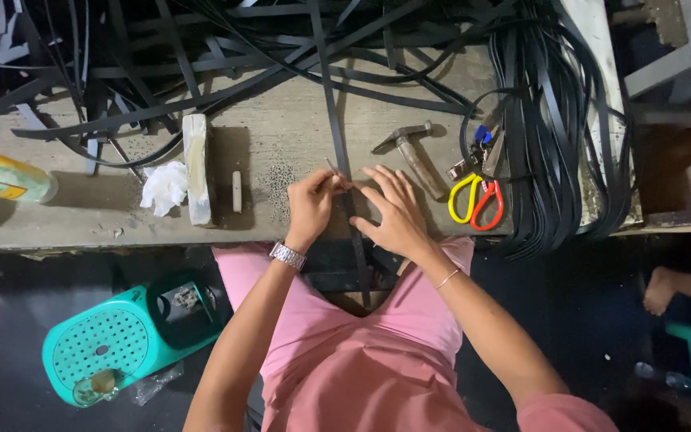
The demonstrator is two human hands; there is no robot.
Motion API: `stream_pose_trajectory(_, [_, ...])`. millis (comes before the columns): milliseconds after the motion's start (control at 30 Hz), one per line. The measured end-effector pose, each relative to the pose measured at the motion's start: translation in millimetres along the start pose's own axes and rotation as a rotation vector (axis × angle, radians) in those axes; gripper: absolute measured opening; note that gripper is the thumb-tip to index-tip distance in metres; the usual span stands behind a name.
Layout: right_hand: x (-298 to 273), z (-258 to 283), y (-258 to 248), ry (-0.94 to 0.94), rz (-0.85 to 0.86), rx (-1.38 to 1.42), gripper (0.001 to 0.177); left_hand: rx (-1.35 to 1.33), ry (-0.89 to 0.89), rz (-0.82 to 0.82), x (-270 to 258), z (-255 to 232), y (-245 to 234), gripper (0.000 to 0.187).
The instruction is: Punching a series of holes into a leather strap using a hammer and a punch tool, followed by wiping the strap.
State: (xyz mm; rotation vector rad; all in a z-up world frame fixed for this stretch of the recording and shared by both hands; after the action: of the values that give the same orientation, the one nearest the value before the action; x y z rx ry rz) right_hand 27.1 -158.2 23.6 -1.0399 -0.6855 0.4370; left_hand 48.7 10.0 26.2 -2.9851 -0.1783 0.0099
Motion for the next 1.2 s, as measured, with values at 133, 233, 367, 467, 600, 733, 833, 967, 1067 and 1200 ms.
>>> stream_pose_trajectory(133, [1.6, 2.9, -3.7, 0.002, 0.003, 0.005, 0.052, 0.029, 0.015, 0.016, -1.2, 2.1, -0.5, 0.012])
stream_pose_trajectory(233, [2.3, 4.0, -4.7, -0.002, 0.008, 0.005, 0.050, 0.031, 0.027, 0.042, -0.3, 7.5, 2.7, 0.013])
stream_pose_trajectory(367, [1.9, 3.5, -4.6, -0.005, 0.022, 0.005, 0.054, 0.034, 0.021, 0.051, 1.0, 13.6, 3.9, 0.012])
stream_pose_trajectory(467, [1.6, 3.2, -4.4, -0.012, 0.026, 0.008, 0.057, 0.075, 0.031, 0.052, 0.9, 16.5, 4.3, 0.009])
stream_pose_trajectory(600, [1.6, 5.4, -6.6, -0.035, -0.022, 0.010, 0.054, 0.104, 0.066, 0.049, 0.3, 19.1, 6.4, 0.010])
stream_pose_trajectory(733, [-10.0, -22.6, 18.1, -0.154, -0.278, -0.006, 0.039, 0.165, 0.102, 0.034, 0.0, 33.3, 12.3, 0.011])
stream_pose_trajectory(833, [-14.1, -55.5, -10.1, 0.206, -0.199, -0.336, 0.048, 0.281, 0.130, 0.055, -5.5, 38.7, 14.0, 0.012])
stream_pose_trajectory(967, [-11.3, -99.5, -5.8, 0.294, 0.012, -0.340, 0.053, 0.304, 0.165, 0.057, -3.9, 33.2, 14.8, 0.012])
stream_pose_trajectory(1067, [-3.8, -92.1, -32.9, 0.396, -0.024, -0.036, 0.041, 0.320, 0.148, 0.083, -6.0, 38.6, 18.1, 0.012])
stream_pose_trajectory(1200, [10.0, -26.9, -91.4, 0.220, -0.305, 0.377, 0.034, 0.320, 0.178, 0.050, -9.4, 33.9, 17.8, 0.014])
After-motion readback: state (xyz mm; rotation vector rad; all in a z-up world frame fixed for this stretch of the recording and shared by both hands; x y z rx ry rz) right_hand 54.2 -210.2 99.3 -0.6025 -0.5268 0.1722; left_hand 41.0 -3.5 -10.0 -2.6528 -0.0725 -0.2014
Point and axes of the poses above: each hand's wrist, its own x-axis towards the middle knuckle, its own y-axis out of the palm, z = x × y, the point moved 5 cm from there along x, towards the middle knuckle, and after that the axes turned 15 degrees about -y, right-handed, at the moved point
